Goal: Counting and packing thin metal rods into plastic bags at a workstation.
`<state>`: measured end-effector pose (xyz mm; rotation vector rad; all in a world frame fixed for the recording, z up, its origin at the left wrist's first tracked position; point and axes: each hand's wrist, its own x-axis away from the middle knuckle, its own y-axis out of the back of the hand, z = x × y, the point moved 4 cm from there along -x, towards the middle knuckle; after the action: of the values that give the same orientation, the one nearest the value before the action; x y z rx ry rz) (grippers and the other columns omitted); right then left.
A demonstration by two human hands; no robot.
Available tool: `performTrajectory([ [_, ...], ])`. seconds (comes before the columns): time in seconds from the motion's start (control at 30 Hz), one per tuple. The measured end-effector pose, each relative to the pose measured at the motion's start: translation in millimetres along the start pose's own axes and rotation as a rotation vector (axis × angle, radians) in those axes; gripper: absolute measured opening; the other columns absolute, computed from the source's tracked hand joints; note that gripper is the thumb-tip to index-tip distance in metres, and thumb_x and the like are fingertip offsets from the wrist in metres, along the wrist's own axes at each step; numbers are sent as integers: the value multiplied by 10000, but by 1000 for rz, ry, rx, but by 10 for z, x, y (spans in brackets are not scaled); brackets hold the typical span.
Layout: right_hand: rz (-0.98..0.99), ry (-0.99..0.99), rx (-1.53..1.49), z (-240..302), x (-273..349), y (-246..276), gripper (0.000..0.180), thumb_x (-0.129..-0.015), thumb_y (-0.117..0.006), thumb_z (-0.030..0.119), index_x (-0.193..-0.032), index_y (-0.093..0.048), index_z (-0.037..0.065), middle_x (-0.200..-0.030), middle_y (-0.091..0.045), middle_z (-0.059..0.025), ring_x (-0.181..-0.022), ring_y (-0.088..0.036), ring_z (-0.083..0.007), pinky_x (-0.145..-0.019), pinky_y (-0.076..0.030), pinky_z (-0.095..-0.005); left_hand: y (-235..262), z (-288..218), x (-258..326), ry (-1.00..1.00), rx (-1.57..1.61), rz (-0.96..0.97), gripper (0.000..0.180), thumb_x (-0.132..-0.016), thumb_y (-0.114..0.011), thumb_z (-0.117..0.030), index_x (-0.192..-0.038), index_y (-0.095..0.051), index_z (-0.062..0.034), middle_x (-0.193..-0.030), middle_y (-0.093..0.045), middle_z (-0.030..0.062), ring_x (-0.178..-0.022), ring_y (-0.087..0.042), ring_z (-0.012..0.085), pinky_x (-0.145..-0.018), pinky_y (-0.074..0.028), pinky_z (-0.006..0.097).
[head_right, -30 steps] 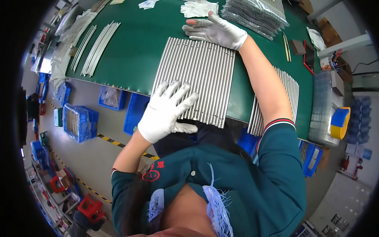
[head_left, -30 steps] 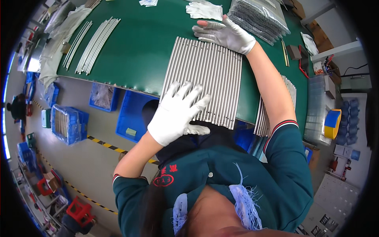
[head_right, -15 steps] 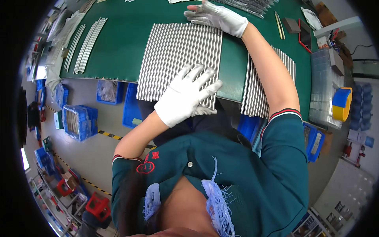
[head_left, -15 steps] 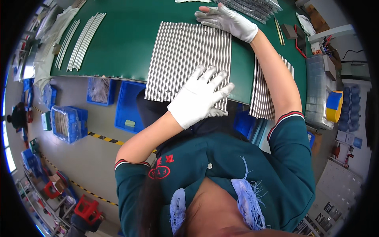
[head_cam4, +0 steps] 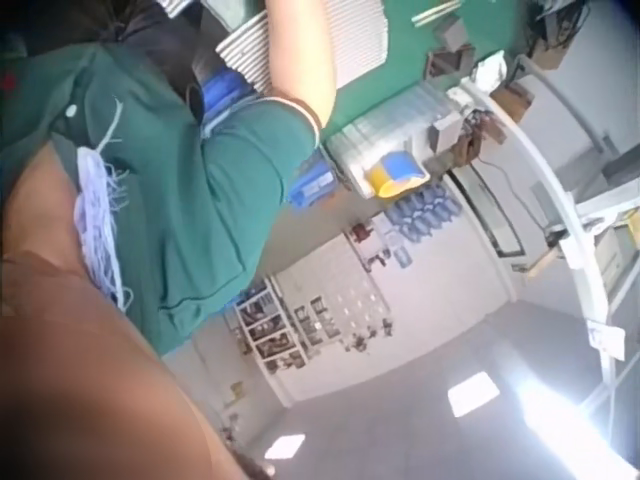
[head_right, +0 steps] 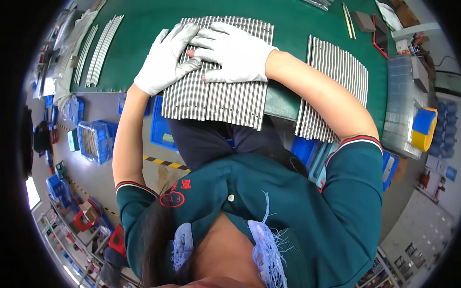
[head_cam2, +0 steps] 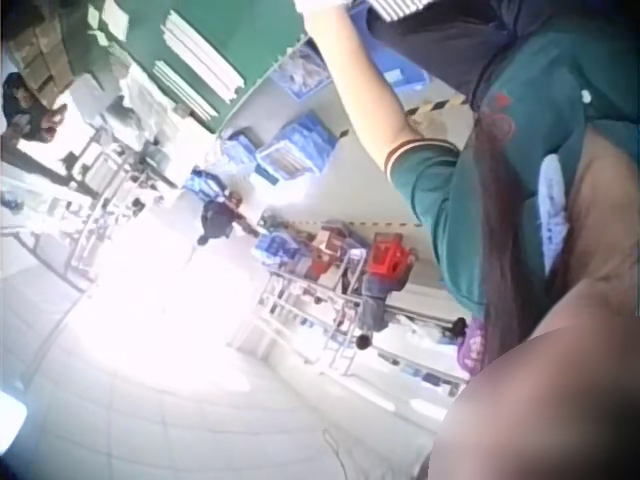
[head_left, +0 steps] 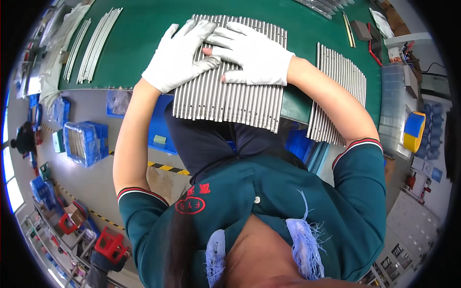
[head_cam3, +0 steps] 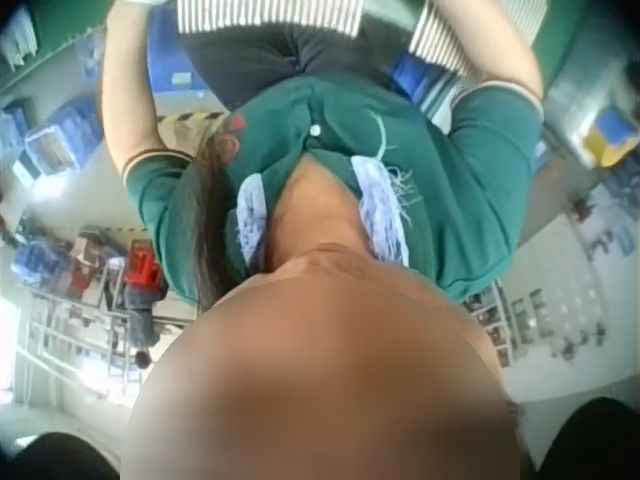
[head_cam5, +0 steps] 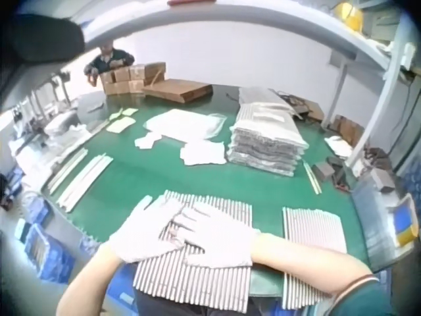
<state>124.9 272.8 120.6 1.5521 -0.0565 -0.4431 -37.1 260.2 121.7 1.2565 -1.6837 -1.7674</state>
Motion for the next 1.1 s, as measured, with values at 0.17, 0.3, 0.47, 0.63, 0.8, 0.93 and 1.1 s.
performTrajectory([
  [0.17, 85, -29, -21, -65, 231, 97, 644, -876, -451, 507, -1356, -426, 78, -1412, -386, -151, -1348, -296, -276, -1131, -171, -396, 30, -250, -172, -10, 76, 122, 589, -814, -614, -342, -1292, -456, -37, -1293, -496, 175, -1224, -438, 325, -1072, -268, 425],
  [0.3, 180, -44, -42, -108, 462, 216, 657, -860, -471, 490, -1371, -409, 82, -1429, -363, -152, -1359, -275, -288, -1141, -142, -416, -77, -442, -251, -43, 162, 21, 608, -790, -620, -384, -1277, -469, -53, -1255, -511, 179, -1176, -468, 317, -1067, -270, 443],
  [0.47, 173, -32, -70, -121, 512, 237, 636, -851, -500, 468, -1352, -432, 83, -1422, -369, -164, -1353, -288, -300, -1137, -152, -427, -35, -497, -274, -33, 220, 70, 636, -770, -644, -375, -1287, -462, -52, -1243, -517, 168, -1180, -466, 310, -1065, -272, 441],
  [0.63, 132, -27, -30, -50, 287, 176, 624, -860, -500, 460, -1352, -429, 82, -1415, -377, -167, -1348, -305, -274, -1133, -166, -430, -14, -259, -151, -68, 125, 31, 629, -806, -620, -397, -1298, -451, -42, -1246, -515, 168, -1185, -460, 310, -1062, -273, 419],
  [0.8, 68, -17, -41, 6, 61, 85, 619, -882, -468, 469, -1359, -419, 76, -1418, -382, -151, -1353, -297, -267, -1138, -155, -416, 104, -73, -31, -28, 115, 101, 653, -819, -604, -402, -1345, -422, -60, -1281, -493, 190, -1228, -433, 328, -1074, -251, 442],
  [0.93, 100, -30, -42, -9, 74, 73, 630, -875, -476, 476, -1358, -420, 75, -1420, -380, -148, -1352, -298, -268, -1138, -154, -416, 77, -88, -34, -25, 120, 102, 653, -817, -605, -411, -1346, -428, -71, -1281, -498, 183, -1230, -435, 324, -1079, -244, 445],
  [1.1, 127, -23, -52, -38, 223, 153, 636, -853, -508, 468, -1357, -425, 88, -1418, -378, -159, -1350, -301, -278, -1136, -161, -425, 45, -237, -118, -56, 117, 37, 638, -811, -612, -412, -1323, -447, -69, -1252, -519, 166, -1190, -464, 310, -1072, -255, 444],
])
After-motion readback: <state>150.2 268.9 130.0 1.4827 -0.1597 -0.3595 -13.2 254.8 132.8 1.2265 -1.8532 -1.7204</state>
